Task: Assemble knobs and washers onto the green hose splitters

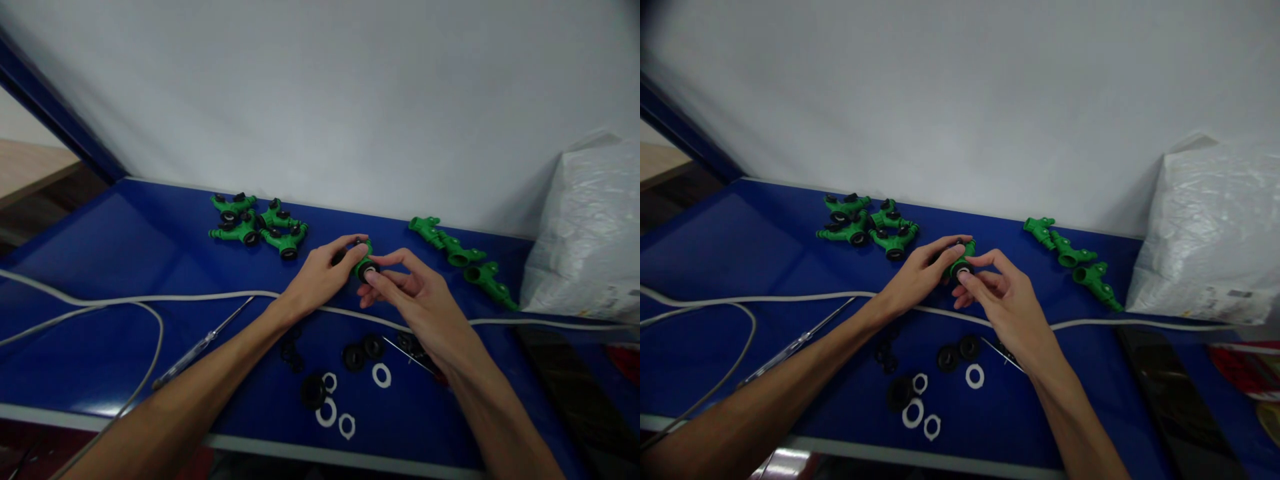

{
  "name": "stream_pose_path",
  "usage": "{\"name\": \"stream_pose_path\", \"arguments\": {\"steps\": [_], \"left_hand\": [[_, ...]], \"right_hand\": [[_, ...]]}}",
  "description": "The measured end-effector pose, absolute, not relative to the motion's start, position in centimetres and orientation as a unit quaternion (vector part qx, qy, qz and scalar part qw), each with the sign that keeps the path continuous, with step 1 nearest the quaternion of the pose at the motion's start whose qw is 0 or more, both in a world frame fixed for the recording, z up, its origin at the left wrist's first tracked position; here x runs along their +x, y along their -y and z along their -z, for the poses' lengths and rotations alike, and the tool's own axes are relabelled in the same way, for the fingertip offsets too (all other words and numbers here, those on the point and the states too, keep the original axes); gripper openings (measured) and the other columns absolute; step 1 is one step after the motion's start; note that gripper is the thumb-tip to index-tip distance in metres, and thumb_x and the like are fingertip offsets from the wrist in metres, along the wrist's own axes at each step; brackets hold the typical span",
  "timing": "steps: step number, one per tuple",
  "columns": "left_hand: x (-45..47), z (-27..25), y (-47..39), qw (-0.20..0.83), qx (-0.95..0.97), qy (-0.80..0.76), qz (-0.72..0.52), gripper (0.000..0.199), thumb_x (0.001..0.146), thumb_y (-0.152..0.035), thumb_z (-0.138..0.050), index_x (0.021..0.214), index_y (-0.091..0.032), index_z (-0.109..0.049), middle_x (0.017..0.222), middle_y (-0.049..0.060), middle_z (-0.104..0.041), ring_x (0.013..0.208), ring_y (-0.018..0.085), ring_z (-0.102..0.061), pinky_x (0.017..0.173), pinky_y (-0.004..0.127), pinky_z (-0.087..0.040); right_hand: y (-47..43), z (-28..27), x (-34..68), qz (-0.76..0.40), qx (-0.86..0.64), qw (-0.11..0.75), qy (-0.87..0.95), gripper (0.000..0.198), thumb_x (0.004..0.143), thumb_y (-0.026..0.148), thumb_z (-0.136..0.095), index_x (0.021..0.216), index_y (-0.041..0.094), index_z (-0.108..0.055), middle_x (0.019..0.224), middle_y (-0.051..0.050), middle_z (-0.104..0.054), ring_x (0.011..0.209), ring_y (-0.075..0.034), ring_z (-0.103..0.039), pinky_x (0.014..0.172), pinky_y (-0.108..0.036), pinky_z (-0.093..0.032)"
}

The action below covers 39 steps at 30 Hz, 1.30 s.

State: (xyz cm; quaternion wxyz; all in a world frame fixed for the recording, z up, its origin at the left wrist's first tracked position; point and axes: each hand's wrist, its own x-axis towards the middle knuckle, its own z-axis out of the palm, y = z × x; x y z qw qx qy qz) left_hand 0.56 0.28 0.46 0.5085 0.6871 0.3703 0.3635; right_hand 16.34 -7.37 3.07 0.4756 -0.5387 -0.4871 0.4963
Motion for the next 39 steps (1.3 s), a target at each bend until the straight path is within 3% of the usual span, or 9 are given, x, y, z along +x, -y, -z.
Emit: {"name": "stream_pose_path", "arguments": {"steps": [8,14,19,23,27,31,39], "left_hand": [[0.4,-0.5,-0.3,0.477,0.721,-0.369,-0.341,0.055,0.101,-0.054,-0.047,0.138,-0.018,-0.066,0.099,0.004,-0.076,0.089,0.019,-0.066,0.084,0.029,-0.047],[0.4,-0.5,-0.2,0.464,0.726,-0.372,-0.345,0.052,0.101,-0.051,-0.047,0.137,-0.018,-0.066,0.114,0.006,-0.077,0.106,0.021,-0.068,0.095,0.030,-0.048],[0.5,-0.3,-0.1,0.462,0.722,-0.372,-0.356,0.049,0.101,-0.049,-0.049,0.136,-0.019,-0.066,0.118,0.006,-0.075,0.108,0.022,-0.068,0.097,0.031,-0.047],[0.8,-0.3,-0.2,0.526,0.661,-0.370,-0.387,0.040,0.098,-0.045,-0.052,0.127,-0.020,-0.065,0.107,0.004,-0.075,0.099,0.020,-0.068,0.093,0.032,-0.048],[1.4,-0.4,-0.2,0.652,0.527,-0.350,-0.418,0.029,0.091,-0.030,-0.052,0.119,-0.021,-0.054,0.090,0.001,-0.072,0.089,0.018,-0.069,0.092,0.034,-0.049],[1.7,0.1,-0.4,0.720,0.441,-0.323,-0.427,0.040,0.088,-0.029,-0.053,0.126,-0.023,-0.045,0.086,0.000,-0.070,0.085,0.019,-0.069,0.087,0.035,-0.050],[1.6,0.3,-0.3,0.672,0.508,-0.347,-0.413,0.061,0.092,-0.034,-0.057,0.152,-0.026,-0.048,0.102,0.003,-0.064,0.095,0.019,-0.059,0.095,0.034,-0.045]], "right_hand": [[7.3,-3.1,16.4,-0.494,-0.543,0.464,0.496,0.031,0.086,0.043,-0.079,0.098,0.022,-0.058,0.076,0.000,-0.077,0.068,-0.017,-0.075,0.071,-0.033,-0.062],[7.4,-2.8,16.4,-0.494,-0.547,0.463,0.492,0.031,0.087,0.042,-0.079,0.097,0.023,-0.056,0.075,0.001,-0.077,0.067,-0.016,-0.075,0.070,-0.029,-0.062],[7.3,-2.6,16.2,-0.472,-0.550,0.480,0.494,0.030,0.086,0.041,-0.080,0.096,0.022,-0.059,0.076,0.000,-0.078,0.065,-0.015,-0.074,0.068,-0.029,-0.061],[7.2,-2.6,15.8,-0.450,-0.544,0.507,0.494,0.031,0.086,0.041,-0.080,0.102,0.021,-0.063,0.077,0.000,-0.078,0.066,-0.015,-0.074,0.069,-0.027,-0.061],[7.2,-2.6,15.5,-0.450,-0.543,0.521,0.480,0.042,0.085,0.042,-0.080,0.118,0.023,-0.061,0.080,0.001,-0.079,0.069,-0.015,-0.075,0.071,-0.028,-0.062],[7.2,-2.4,15.2,-0.449,-0.543,0.517,0.487,0.041,0.084,0.043,-0.081,0.115,0.022,-0.064,0.084,0.000,-0.079,0.071,-0.015,-0.075,0.073,-0.029,-0.062],[7.0,-2.3,15.3,-0.401,-0.560,0.526,0.499,0.034,0.085,0.043,-0.081,0.106,0.022,-0.066,0.077,0.001,-0.076,0.068,-0.014,-0.073,0.069,-0.027,-0.060]]}}
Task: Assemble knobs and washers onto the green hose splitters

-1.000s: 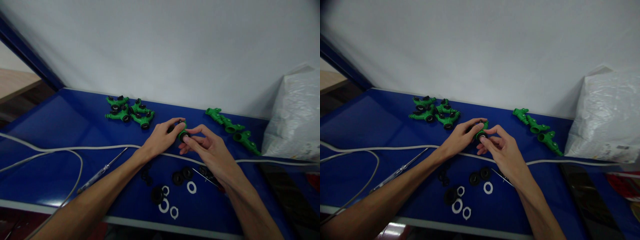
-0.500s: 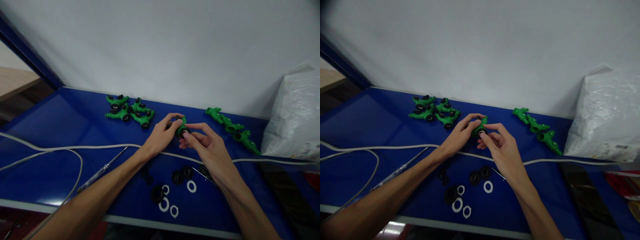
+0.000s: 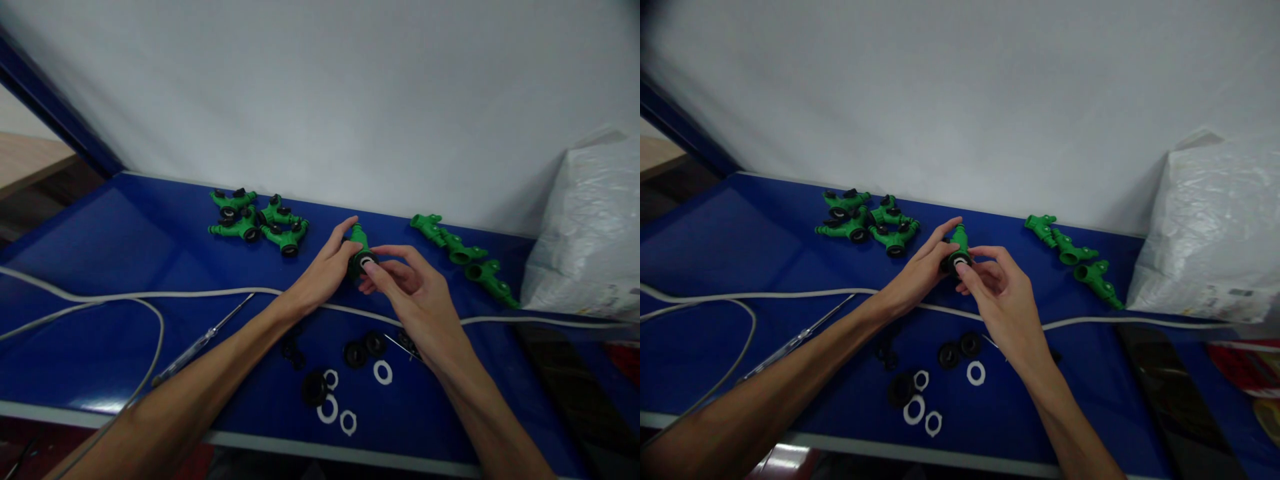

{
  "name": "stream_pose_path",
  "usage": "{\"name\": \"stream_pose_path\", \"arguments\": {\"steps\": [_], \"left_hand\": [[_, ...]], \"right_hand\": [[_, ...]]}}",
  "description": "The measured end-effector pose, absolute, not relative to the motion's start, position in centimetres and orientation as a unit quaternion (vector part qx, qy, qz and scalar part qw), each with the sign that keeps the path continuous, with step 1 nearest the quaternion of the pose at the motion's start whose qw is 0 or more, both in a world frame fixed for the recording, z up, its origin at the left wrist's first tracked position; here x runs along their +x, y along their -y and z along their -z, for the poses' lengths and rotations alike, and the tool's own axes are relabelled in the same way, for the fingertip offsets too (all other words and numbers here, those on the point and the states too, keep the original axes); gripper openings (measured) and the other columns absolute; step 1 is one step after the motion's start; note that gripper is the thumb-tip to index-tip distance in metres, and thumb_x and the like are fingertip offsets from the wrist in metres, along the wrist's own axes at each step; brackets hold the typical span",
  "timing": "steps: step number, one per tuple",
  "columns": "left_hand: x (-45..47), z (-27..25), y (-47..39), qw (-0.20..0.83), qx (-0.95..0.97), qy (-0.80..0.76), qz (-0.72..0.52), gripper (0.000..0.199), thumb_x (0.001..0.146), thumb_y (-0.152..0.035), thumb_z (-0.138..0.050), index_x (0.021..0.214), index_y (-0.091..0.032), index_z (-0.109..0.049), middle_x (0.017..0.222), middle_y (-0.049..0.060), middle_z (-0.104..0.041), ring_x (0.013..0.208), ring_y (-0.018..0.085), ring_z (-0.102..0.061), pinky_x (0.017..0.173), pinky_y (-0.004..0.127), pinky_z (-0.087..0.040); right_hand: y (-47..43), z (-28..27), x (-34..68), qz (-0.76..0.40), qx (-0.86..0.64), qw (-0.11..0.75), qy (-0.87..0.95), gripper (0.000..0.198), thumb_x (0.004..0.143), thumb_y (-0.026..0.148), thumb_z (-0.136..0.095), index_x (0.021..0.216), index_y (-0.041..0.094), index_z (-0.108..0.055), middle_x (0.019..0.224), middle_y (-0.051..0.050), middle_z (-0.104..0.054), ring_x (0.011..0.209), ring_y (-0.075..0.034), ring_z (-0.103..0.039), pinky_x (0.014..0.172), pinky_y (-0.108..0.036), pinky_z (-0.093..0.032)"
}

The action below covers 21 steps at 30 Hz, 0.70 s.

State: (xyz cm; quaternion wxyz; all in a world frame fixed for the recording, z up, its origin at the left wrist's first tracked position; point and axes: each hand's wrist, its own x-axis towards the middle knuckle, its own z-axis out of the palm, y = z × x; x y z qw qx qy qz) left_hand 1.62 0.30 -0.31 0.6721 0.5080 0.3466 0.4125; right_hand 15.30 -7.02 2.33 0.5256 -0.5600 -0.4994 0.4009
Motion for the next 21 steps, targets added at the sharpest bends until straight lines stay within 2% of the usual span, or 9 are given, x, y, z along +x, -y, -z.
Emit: {"name": "stream_pose_path", "arguments": {"steps": [6,11,21], "left_hand": [[1.69,-0.54,0.19,0.674,0.513,-0.346,-0.402,0.064,0.095,-0.031,-0.056,0.157,-0.025,-0.043,0.085,-0.001,-0.056,0.082,0.016,-0.053,0.091,0.033,-0.045],[1.61,-0.71,0.24,0.676,0.517,-0.329,-0.408,0.061,0.096,-0.030,-0.056,0.156,-0.026,-0.043,0.086,-0.001,-0.055,0.081,0.015,-0.052,0.085,0.031,-0.045],[1.71,-0.42,0.32,0.685,0.499,-0.320,-0.424,0.061,0.093,-0.031,-0.061,0.152,-0.027,-0.045,0.088,-0.001,-0.059,0.081,0.016,-0.055,0.085,0.031,-0.047]], "right_hand": [[7.09,-2.30,15.55,-0.385,-0.562,0.533,0.501,0.028,0.085,0.040,-0.081,0.098,0.021,-0.066,0.073,0.002,-0.074,0.066,-0.013,-0.071,0.066,-0.025,-0.058],[6.98,-2.25,15.49,-0.385,-0.556,0.539,0.502,0.024,0.085,0.038,-0.081,0.092,0.021,-0.067,0.074,0.002,-0.074,0.065,-0.012,-0.069,0.066,-0.024,-0.057],[7.21,-2.52,15.58,-0.382,-0.561,0.533,0.506,0.021,0.085,0.038,-0.081,0.091,0.022,-0.067,0.074,0.002,-0.072,0.067,-0.013,-0.068,0.067,-0.028,-0.056]]}}
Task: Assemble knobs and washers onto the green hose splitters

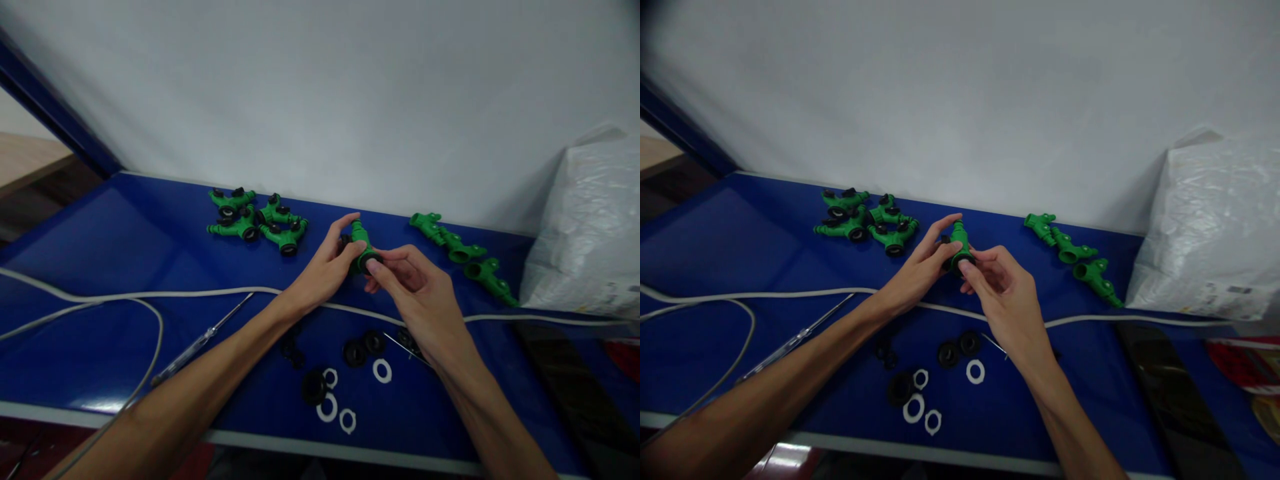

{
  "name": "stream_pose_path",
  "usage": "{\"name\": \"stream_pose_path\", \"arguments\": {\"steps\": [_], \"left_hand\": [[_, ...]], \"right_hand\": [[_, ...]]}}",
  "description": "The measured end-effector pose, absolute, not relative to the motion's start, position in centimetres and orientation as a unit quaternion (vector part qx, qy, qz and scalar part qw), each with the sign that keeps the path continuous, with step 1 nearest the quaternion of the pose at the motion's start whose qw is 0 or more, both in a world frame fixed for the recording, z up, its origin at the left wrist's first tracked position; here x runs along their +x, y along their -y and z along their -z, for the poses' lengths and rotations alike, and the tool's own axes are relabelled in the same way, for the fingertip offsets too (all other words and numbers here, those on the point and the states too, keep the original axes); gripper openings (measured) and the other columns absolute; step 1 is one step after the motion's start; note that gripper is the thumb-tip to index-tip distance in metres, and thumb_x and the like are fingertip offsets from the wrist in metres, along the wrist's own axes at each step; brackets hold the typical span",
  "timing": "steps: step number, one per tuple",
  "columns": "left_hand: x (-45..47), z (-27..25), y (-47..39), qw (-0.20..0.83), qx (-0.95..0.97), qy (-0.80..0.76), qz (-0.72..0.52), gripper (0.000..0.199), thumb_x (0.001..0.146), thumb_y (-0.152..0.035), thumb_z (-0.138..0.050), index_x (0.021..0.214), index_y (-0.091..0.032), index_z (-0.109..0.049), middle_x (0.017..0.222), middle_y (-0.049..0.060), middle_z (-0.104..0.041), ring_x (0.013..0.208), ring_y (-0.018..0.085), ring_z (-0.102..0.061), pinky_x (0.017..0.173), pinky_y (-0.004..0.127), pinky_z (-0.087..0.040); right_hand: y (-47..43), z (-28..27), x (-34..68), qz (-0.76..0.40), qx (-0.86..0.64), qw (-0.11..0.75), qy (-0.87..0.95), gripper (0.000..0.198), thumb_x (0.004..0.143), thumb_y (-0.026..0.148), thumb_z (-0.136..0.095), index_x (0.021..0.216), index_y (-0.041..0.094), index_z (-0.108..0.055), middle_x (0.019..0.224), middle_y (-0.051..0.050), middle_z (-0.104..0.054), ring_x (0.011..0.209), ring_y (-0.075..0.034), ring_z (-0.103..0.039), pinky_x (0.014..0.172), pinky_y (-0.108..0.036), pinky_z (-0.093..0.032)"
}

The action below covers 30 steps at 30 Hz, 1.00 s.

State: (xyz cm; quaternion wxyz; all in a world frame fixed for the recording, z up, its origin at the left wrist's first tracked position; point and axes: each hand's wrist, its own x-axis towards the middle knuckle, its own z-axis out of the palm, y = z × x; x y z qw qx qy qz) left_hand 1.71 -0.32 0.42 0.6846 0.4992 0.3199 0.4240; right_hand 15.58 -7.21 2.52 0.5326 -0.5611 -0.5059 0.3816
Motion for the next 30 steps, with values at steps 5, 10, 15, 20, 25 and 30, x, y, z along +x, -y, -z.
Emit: {"name": "stream_pose_path", "arguments": {"steps": [5,10,15,20,25,30], "left_hand": [[1.72,-0.40,0.44,0.681,0.505,-0.312,-0.429,0.061,0.093,-0.030,-0.060,0.152,-0.026,-0.044,0.093,0.001,-0.063,0.086,0.017,-0.059,0.088,0.032,-0.048],[1.78,-0.20,0.59,0.666,0.524,-0.293,-0.443,0.061,0.095,-0.030,-0.059,0.153,-0.025,-0.040,0.099,0.003,-0.066,0.093,0.018,-0.062,0.092,0.033,-0.050],[1.75,-0.31,0.96,0.653,0.530,-0.284,-0.461,0.060,0.096,-0.033,-0.060,0.152,-0.024,-0.040,0.102,0.004,-0.067,0.091,0.018,-0.063,0.091,0.034,-0.052],[1.88,-0.35,1.12,0.663,0.508,-0.286,-0.470,0.061,0.096,-0.032,-0.060,0.152,-0.026,-0.036,0.106,0.004,-0.070,0.095,0.018,-0.067,0.091,0.033,-0.053],[2.35,-0.31,0.77,0.698,0.432,-0.264,-0.506,0.060,0.094,-0.037,-0.067,0.143,-0.026,-0.035,0.108,0.005,-0.074,0.105,0.019,-0.070,0.099,0.037,-0.052],[2.39,-0.63,0.47,0.724,0.415,-0.258,-0.487,0.050,0.090,-0.039,-0.074,0.128,-0.021,-0.048,0.119,0.011,-0.075,0.111,0.023,-0.070,0.102,0.040,-0.050]], "right_hand": [[7.27,-2.51,15.51,-0.378,-0.564,0.529,0.510,0.023,0.085,0.039,-0.080,0.091,0.023,-0.066,0.074,0.002,-0.072,0.067,-0.014,-0.068,0.067,-0.029,-0.055],[7.19,-2.18,15.61,-0.377,-0.562,0.532,0.509,0.024,0.085,0.040,-0.080,0.093,0.022,-0.066,0.074,0.002,-0.072,0.067,-0.014,-0.068,0.066,-0.029,-0.054],[7.31,-2.32,15.47,-0.383,-0.557,0.538,0.504,0.023,0.085,0.038,-0.081,0.094,0.022,-0.066,0.073,0.003,-0.072,0.063,-0.012,-0.067,0.063,-0.026,-0.054],[7.36,-2.49,15.06,-0.442,-0.542,0.541,0.468,0.031,0.085,0.043,-0.081,0.101,0.023,-0.063,0.071,0.001,-0.075,0.062,-0.016,-0.072,0.062,-0.029,-0.058],[7.17,-2.62,14.94,-0.446,-0.518,0.571,0.454,0.031,0.086,0.042,-0.081,0.107,0.024,-0.066,0.086,-0.001,-0.079,0.072,-0.018,-0.077,0.074,-0.035,-0.063],[7.17,-2.70,15.27,-0.416,-0.529,0.580,0.458,0.028,0.087,0.039,-0.080,0.108,0.025,-0.070,0.085,0.000,-0.079,0.076,-0.018,-0.076,0.080,-0.036,-0.063]]}}
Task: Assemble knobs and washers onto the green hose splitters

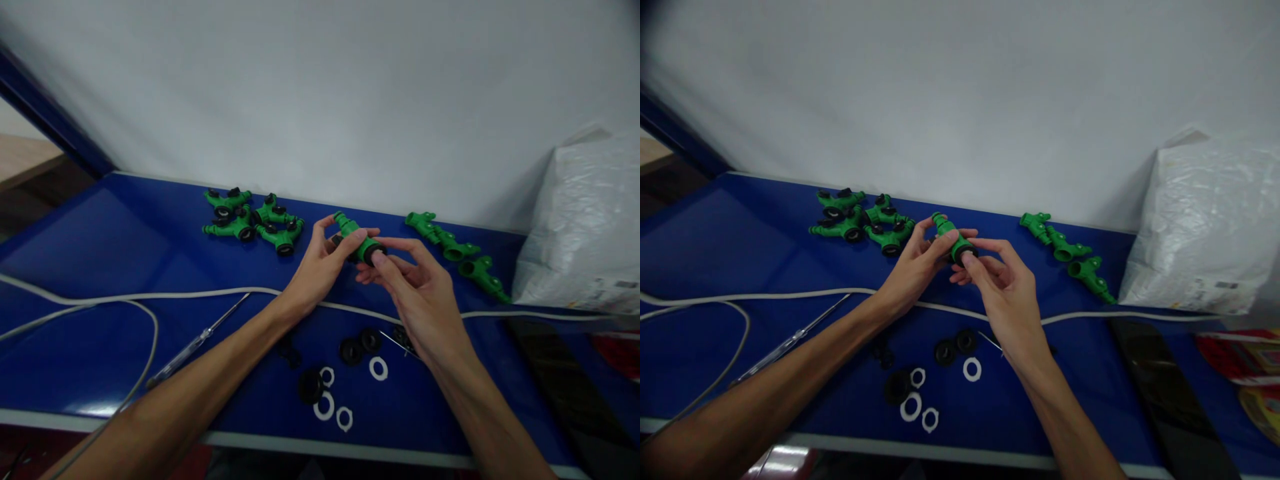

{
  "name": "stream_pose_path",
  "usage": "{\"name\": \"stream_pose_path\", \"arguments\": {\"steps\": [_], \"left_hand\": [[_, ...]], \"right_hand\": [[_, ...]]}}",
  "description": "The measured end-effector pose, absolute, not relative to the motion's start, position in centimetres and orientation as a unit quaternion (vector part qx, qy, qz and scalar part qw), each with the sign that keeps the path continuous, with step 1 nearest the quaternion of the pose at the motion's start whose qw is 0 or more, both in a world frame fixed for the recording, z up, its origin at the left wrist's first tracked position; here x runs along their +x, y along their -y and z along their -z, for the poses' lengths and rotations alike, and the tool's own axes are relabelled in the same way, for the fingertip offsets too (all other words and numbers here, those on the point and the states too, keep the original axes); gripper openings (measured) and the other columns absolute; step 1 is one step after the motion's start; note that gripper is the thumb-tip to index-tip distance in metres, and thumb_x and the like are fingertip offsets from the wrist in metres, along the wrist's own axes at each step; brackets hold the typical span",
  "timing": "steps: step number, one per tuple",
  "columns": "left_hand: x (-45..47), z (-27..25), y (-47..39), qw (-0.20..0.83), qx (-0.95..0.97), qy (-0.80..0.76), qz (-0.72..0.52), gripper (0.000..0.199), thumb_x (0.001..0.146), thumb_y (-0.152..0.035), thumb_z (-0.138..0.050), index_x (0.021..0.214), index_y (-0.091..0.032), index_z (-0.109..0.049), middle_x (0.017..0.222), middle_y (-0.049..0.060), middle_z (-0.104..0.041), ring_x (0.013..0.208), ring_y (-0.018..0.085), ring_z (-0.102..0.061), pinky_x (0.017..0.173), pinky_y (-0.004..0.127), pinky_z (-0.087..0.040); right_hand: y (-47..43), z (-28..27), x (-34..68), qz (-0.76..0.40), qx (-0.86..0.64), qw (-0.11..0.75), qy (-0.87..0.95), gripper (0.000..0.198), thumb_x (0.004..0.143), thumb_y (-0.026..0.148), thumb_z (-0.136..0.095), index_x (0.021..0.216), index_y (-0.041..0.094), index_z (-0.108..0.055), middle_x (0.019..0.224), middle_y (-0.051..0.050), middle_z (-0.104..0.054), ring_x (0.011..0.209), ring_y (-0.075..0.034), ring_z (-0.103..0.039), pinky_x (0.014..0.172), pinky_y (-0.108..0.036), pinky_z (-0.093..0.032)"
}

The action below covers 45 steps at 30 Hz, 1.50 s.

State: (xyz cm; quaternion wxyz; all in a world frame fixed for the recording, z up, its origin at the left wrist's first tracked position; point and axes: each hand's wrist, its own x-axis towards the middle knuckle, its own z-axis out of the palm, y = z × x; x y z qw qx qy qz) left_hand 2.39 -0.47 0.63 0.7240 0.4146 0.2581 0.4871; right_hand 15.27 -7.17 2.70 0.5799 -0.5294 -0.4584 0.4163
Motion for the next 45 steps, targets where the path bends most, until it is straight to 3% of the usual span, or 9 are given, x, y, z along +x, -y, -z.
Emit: {"name": "stream_pose_path", "arguments": {"steps": [3,6,13,22,26,31,35,41,45], "left_hand": [[2.3,-0.6,0.3,0.746,0.414,-0.260,-0.452,0.036,0.089,-0.042,-0.073,0.111,-0.016,-0.062,0.125,0.014,-0.073,0.113,0.024,-0.068,0.101,0.038,-0.050],[2.4,-0.3,0.3,0.758,0.402,-0.245,-0.451,0.030,0.089,-0.039,-0.073,0.105,-0.015,-0.064,0.124,0.013,-0.074,0.107,0.022,-0.069,0.096,0.036,-0.051],[2.7,-0.1,0.5,0.770,0.369,-0.238,-0.463,0.025,0.088,-0.033,-0.072,0.103,-0.016,-0.062,0.117,0.012,-0.076,0.104,0.021,-0.069,0.096,0.037,-0.050],[2.7,0.1,0.7,0.757,0.377,-0.230,-0.482,0.024,0.088,-0.032,-0.073,0.104,-0.017,-0.064,0.118,0.009,-0.074,0.115,0.022,-0.066,0.102,0.037,-0.049],[2.7,-0.1,0.7,0.757,0.353,-0.240,-0.495,0.021,0.084,-0.029,-0.076,0.099,-0.017,-0.068,0.103,0.004,-0.072,0.106,0.019,-0.065,0.100,0.035,-0.048],[1.9,-0.4,0.0,0.736,0.411,-0.276,-0.462,0.031,0.078,-0.035,-0.083,0.102,-0.017,-0.074,0.100,0.004,-0.073,0.100,0.019,-0.065,0.101,0.038,-0.046],[1.2,-0.7,-0.5,0.732,0.419,-0.293,-0.450,0.045,0.074,-0.033,-0.088,0.114,-0.020,-0.069,0.100,0.003,-0.074,0.096,0.017,-0.065,0.098,0.038,-0.047],[0.7,-1.2,-0.7,0.733,0.440,-0.316,-0.412,0.038,0.078,-0.047,-0.083,0.079,-0.015,-0.063,0.088,0.000,-0.065,0.087,0.012,-0.061,0.088,0.028,-0.051],[0.6,-1.0,-0.7,0.758,0.433,-0.302,-0.383,0.045,0.078,-0.051,-0.083,0.074,-0.016,-0.054,0.084,-0.001,-0.062,0.085,0.012,-0.061,0.085,0.031,-0.055]], "right_hand": [[7.1,-2.6,15.4,-0.401,-0.541,0.578,0.461,0.028,0.086,0.040,-0.081,0.107,0.024,-0.071,0.085,0.000,-0.079,0.074,-0.017,-0.075,0.079,-0.036,-0.062],[7.1,-2.5,15.5,-0.388,-0.551,0.575,0.464,0.027,0.086,0.039,-0.081,0.106,0.024,-0.072,0.088,-0.001,-0.079,0.072,-0.015,-0.072,0.077,-0.034,-0.060],[7.2,-2.4,15.5,-0.391,-0.549,0.568,0.471,0.027,0.085,0.039,-0.081,0.106,0.024,-0.072,0.082,0.000,-0.076,0.071,-0.015,-0.070,0.076,-0.034,-0.059],[7.2,-2.5,15.4,-0.406,-0.547,0.577,0.451,0.025,0.083,0.039,-0.082,0.100,0.025,-0.071,0.077,0.002,-0.074,0.071,-0.016,-0.069,0.076,-0.035,-0.058],[7.3,-2.7,15.5,-0.422,-0.541,0.586,0.430,0.027,0.084,0.039,-0.082,0.106,0.025,-0.073,0.078,0.002,-0.074,0.073,-0.015,-0.069,0.078,-0.033,-0.057],[7.1,-2.8,15.9,-0.402,-0.545,0.604,0.420,0.027,0.085,0.040,-0.082,0.108,0.028,-0.077,0.081,0.001,-0.076,0.076,-0.015,-0.070,0.082,-0.033,-0.056],[7.0,-2.7,16.3,-0.365,-0.556,0.598,0.446,0.026,0.086,0.039,-0.080,0.111,0.031,-0.078,0.083,0.002,-0.076,0.077,-0.014,-0.070,0.081,-0.030,-0.057],[7.1,-2.8,16.2,-0.293,-0.568,0.581,0.503,0.022,0.088,0.035,-0.077,0.110,0.030,-0.081,0.095,0.001,-0.078,0.077,-0.012,-0.072,0.081,-0.028,-0.061],[7.1,-3.0,15.9,-0.308,-0.557,0.575,0.515,0.021,0.086,0.034,-0.078,0.106,0.026,-0.081,0.088,0.001,-0.077,0.077,-0.013,-0.073,0.076,-0.026,-0.061]]}}
